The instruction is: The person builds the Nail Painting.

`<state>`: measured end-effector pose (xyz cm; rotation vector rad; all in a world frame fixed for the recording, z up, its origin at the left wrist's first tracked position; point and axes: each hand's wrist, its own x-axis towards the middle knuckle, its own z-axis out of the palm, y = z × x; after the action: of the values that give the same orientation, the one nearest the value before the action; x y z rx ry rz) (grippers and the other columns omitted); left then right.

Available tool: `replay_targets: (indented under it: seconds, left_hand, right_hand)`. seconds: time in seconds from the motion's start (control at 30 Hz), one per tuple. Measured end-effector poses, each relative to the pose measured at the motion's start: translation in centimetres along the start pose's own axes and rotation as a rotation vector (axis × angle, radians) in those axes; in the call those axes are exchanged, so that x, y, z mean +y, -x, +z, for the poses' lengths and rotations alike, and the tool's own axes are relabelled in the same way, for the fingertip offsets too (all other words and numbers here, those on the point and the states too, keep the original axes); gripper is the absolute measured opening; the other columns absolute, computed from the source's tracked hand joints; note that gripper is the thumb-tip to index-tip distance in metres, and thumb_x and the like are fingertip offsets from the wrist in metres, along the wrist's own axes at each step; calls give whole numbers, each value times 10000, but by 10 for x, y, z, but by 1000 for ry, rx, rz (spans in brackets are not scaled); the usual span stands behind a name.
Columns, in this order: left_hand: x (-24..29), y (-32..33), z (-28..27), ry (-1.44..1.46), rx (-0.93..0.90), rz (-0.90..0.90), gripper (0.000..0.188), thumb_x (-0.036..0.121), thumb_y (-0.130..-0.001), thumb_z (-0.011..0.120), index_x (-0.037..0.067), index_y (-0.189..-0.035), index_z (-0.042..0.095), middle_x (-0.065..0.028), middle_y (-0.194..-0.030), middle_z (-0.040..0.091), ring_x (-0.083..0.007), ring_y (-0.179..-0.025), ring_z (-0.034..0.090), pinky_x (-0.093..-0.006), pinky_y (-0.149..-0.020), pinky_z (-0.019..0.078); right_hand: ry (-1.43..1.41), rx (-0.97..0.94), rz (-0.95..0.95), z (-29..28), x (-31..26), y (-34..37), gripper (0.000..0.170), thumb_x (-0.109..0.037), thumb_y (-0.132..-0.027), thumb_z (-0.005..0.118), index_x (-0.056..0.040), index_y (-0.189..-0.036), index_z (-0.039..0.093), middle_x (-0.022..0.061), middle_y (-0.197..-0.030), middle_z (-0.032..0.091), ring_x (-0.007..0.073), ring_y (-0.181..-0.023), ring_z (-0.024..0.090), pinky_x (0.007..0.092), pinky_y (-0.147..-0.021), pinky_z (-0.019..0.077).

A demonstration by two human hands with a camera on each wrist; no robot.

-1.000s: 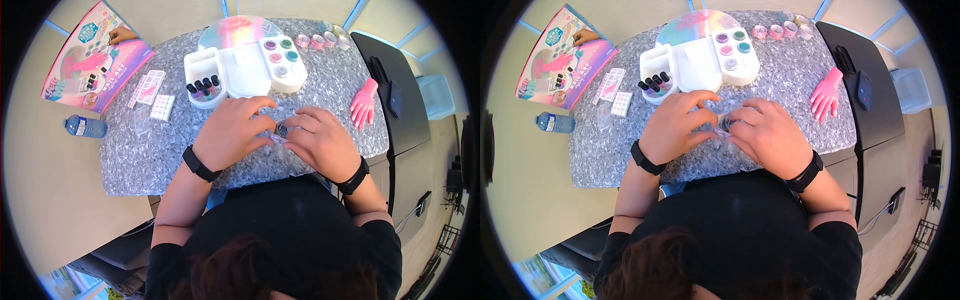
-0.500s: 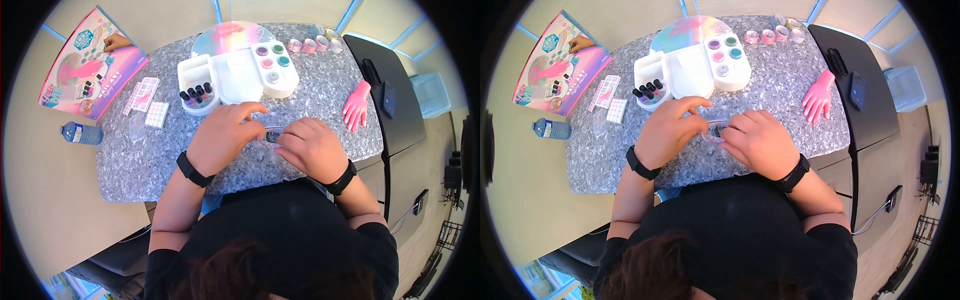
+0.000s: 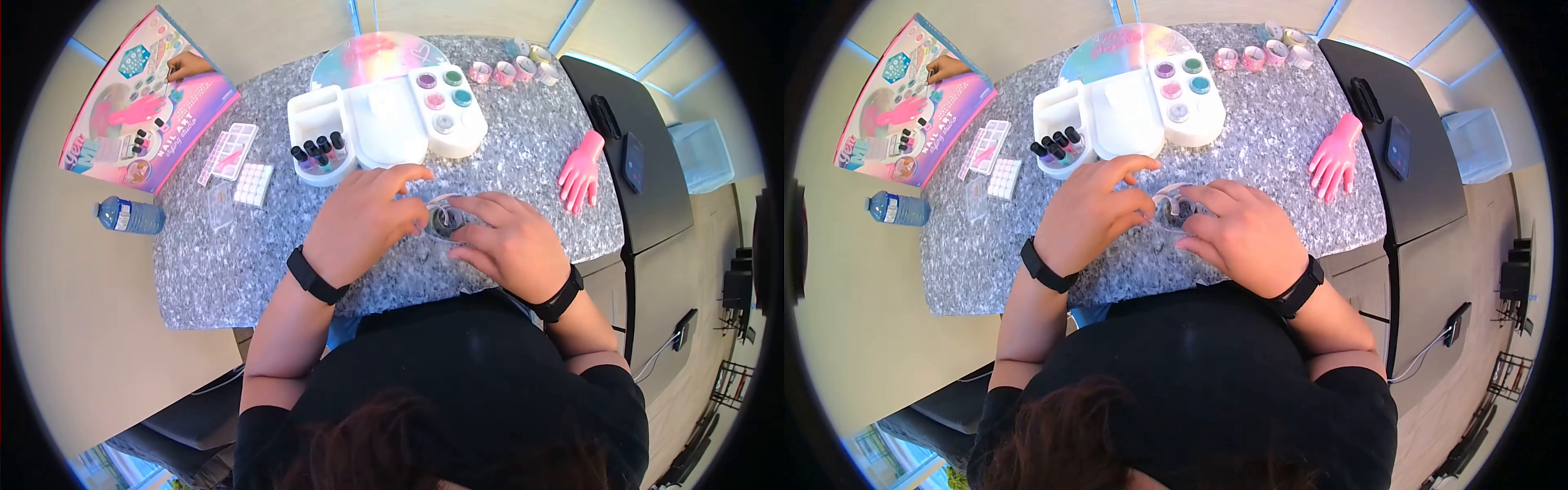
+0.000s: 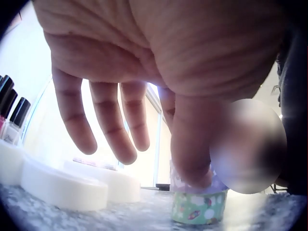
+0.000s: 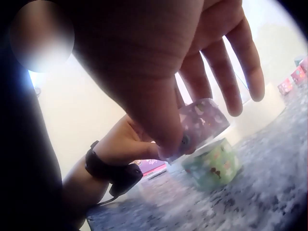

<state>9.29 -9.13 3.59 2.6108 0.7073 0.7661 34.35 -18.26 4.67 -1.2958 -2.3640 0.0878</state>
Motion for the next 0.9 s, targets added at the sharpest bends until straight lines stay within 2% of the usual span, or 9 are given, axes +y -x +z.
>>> replay_targets:
  seconds: [0.13,0.2,0.4,0.57,0.73,0.9]
  left_hand:
    - [0,1,0,1,-25,-6,134,163,-815,852,139,-863,729,-4,-1363,695,-234,-1058,690,-411,-927,543]
    - [-1,2,1,5,-39,-12,143,170,-806,859,140,-868,735,-2,-1364,694,-234,-1063,690,-412,-931,543]
    - [-3,3,7,31,-79,-4,216,198,-794,872,145,-977,771,-8,-1368,693,-243,-1080,694,-424,-951,544]
    - [-2,2,10,28,-76,-10,300,222,-803,883,138,-1075,787,-26,-1357,700,-259,-1123,700,-433,-979,540]
    - [-4,2,13,34,-98,-2,297,250,-824,879,139,-1084,790,-32,-1358,702,-268,-1129,698,-437,-984,540]
    - [0,2,14,33,-112,2,277,273,-852,866,130,-1076,789,-37,-1358,701,-275,-1135,694,-442,-982,543]
  right_hand:
    - [3,-48,25,1,-1,1,197,-312,-946,776,-115,-943,768,35,-1286,718,285,-1119,690,444,-934,566]
    - [-49,-83,49,1,-1,2,141,-243,-940,788,-112,-994,780,62,-1337,723,318,-1114,708,455,-949,569]
    - [-85,-55,65,6,1,4,177,-157,-899,807,-105,-1057,747,60,-1318,729,307,-1091,722,450,-936,577]
    - [-85,-48,73,7,3,4,196,-140,-893,808,-103,-1070,734,65,-1271,731,314,-1086,725,450,-931,582]
    - [-76,-50,38,13,8,5,227,-155,-907,769,-107,-1124,723,55,-1211,708,287,-1098,715,435,-924,572]
    - [-101,-22,83,9,2,0,295,-180,-865,818,-117,-1140,732,45,-1217,700,306,-1101,695,439,-947,555]
